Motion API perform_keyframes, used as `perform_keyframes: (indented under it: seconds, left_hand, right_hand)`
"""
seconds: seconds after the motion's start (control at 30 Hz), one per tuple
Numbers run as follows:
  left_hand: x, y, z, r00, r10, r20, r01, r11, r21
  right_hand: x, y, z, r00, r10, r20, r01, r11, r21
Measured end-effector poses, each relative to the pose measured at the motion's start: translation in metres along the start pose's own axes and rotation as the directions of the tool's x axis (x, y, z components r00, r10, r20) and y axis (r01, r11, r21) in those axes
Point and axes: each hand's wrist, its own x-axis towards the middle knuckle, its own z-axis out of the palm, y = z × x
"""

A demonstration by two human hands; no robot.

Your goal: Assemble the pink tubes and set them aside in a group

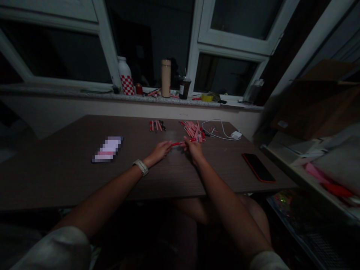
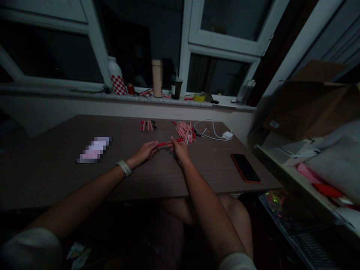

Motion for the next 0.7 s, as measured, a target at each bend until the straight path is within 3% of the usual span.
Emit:
perform_keyframes:
  seconds: [0.23, 0.7]
  left_hand:
    - [-0.0014, 0.0011, -0.0006, 0.999, 0.018, 0.043, -0.019, 1.0, 0.014]
    - [-0.0036, 0.0043, -0.0005, 1.0, 0.015, 0.023, -0.015, 1.0, 0.001]
  right_hand:
    - [-0.0011, -0.0005, 0.0012, 1.0, -0.002, -0.025, 0.002, 1.0, -0.03]
    - [-0.0048, -0.0077, 0.0022, 1.0, 0.013, -0.018, -0.014, 0.999, -0.046]
